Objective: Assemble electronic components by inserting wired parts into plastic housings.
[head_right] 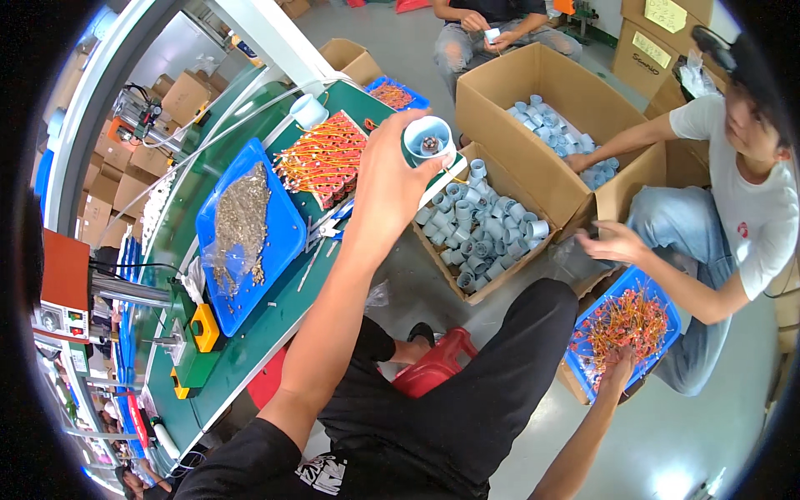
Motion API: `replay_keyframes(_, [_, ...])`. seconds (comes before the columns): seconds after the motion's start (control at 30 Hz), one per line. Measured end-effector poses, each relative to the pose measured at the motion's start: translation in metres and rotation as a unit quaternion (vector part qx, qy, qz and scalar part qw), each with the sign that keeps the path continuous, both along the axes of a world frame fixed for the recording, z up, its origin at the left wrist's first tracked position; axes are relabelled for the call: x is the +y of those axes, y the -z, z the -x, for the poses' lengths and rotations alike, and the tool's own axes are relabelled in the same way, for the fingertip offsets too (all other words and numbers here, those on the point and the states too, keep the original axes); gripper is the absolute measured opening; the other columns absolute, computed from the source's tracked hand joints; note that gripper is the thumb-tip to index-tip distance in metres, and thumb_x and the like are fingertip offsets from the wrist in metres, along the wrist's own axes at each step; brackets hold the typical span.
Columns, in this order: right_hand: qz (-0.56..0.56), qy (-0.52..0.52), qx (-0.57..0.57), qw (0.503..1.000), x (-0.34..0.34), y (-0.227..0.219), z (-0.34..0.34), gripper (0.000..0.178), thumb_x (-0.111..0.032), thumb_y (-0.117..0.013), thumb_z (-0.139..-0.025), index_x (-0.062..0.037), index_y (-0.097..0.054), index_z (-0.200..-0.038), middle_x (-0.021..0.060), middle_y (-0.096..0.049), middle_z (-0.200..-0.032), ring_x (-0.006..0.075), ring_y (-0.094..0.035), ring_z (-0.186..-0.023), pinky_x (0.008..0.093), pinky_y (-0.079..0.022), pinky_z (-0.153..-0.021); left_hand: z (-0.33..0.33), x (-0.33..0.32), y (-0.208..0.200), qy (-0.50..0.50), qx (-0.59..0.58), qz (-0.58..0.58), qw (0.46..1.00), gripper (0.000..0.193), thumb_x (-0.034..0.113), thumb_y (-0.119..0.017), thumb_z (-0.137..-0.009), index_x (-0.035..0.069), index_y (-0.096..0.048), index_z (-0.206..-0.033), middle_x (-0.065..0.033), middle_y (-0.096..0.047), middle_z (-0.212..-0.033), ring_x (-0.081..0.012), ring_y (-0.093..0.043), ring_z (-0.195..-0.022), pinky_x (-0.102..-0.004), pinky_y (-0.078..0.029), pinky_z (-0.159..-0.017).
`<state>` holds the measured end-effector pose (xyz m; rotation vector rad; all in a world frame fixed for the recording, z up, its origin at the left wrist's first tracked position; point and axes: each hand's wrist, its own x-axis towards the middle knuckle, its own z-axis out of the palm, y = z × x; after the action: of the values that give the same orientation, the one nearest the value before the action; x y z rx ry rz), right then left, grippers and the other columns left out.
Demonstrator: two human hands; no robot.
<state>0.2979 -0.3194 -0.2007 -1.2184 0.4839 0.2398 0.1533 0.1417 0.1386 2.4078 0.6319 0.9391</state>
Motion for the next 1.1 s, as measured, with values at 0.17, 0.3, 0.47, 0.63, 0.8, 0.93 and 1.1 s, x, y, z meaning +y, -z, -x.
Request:
replay_keyframes(0.17, [0.049,0.024,-0.026,0.998,0.017,0.004,0.002,0.011,-0.022,-0.053,-0.095,-0.0103,-0.053,-0.097,0.0000,-0.053,-0.079,0.0113,-0.052,-0.060,0.0259,-0.047,-0.056,0.030,-0.024,-0.011,0.015,-0.093,-0.085,0.992,0.062,0.001,-0.077,-0.068,0.006,-0.052,-0.124,-0.0135,-0.057,-0.119,-0.0300,-0.055,-0.112,-0.0380,-0.042,-0.097])
replay_keyframes(0.3, [0.093,-0.029,-0.015,0.995,-0.010,0.019,-0.008,0.036,-0.020,-0.047,-0.094,-0.0026,-0.047,-0.126,0.0099,-0.058,-0.103,0.0184,-0.060,-0.084,0.0269,-0.052,-0.069,0.052,-0.041,-0.017,0.066,-0.132,-0.082,0.986,0.080,-0.004,-0.080,-0.063,0.003,-0.040,-0.133,-0.0166,-0.056,-0.122,-0.0256,-0.056,-0.115,-0.0359,-0.043,-0.098])
replay_keyframes(0.47, [0.212,-0.040,-0.040,0.976,0.005,0.009,-0.005,0.041,-0.019,-0.048,-0.093,-0.0052,-0.045,-0.132,0.0061,-0.055,-0.104,0.0133,-0.054,-0.087,0.0256,-0.046,-0.068,0.073,-0.045,-0.027,0.081,-0.140,-0.123,0.979,0.085,-0.006,-0.080,-0.062,0.003,-0.037,-0.134,-0.0190,-0.055,-0.123,-0.0287,-0.057,-0.114,-0.0378,-0.043,-0.098])
replay_keyframes(0.63, [0.270,-0.058,-0.057,0.959,0.001,0.020,-0.010,0.049,-0.019,-0.049,-0.093,-0.0035,-0.038,-0.139,0.0108,-0.053,-0.120,0.0192,-0.055,-0.101,0.0306,-0.045,-0.078,0.079,-0.044,-0.027,0.099,-0.159,-0.117,0.975,0.085,-0.004,-0.082,-0.060,0.004,-0.038,-0.133,-0.0191,-0.056,-0.121,-0.0300,-0.058,-0.112,-0.0389,-0.045,-0.096])
replay_keyframes(0.8, [0.294,-0.096,-0.068,0.949,0.004,0.014,-0.008,0.051,-0.020,-0.050,-0.094,-0.0027,-0.037,-0.140,0.0127,-0.051,-0.124,0.0214,-0.053,-0.107,0.0323,-0.044,-0.084,0.084,-0.046,-0.027,0.095,-0.161,-0.123,0.975,0.084,-0.004,-0.083,-0.060,0.005,-0.039,-0.131,-0.0190,-0.056,-0.121,-0.0299,-0.058,-0.111,-0.0385,-0.045,-0.096])
replay_keyframes(0.93, [0.325,-0.102,-0.094,0.935,-0.007,0.021,-0.009,0.051,-0.019,-0.051,-0.093,-0.0020,-0.039,-0.139,0.0132,-0.054,-0.122,0.0198,-0.055,-0.101,0.0306,-0.044,-0.082,0.083,-0.049,-0.027,0.097,-0.161,-0.127,0.974,0.085,-0.004,-0.082,-0.061,0.005,-0.037,-0.132,-0.0194,-0.055,-0.121,-0.0301,-0.059,-0.111,-0.0393,-0.045,-0.096])
replay_keyframes(1.1, [0.339,-0.136,-0.054,0.929,-0.004,0.010,-0.009,0.054,-0.020,-0.050,-0.091,0.0007,-0.039,-0.139,0.0178,-0.051,-0.132,0.0239,-0.054,-0.112,0.0335,-0.041,-0.094,0.082,-0.053,-0.026,0.188,-0.268,0.235,0.915,0.087,-0.002,-0.077,-0.070,0.005,-0.026,-0.140,-0.0187,-0.053,-0.122,-0.0237,-0.055,-0.114,-0.0397,-0.042,-0.099])
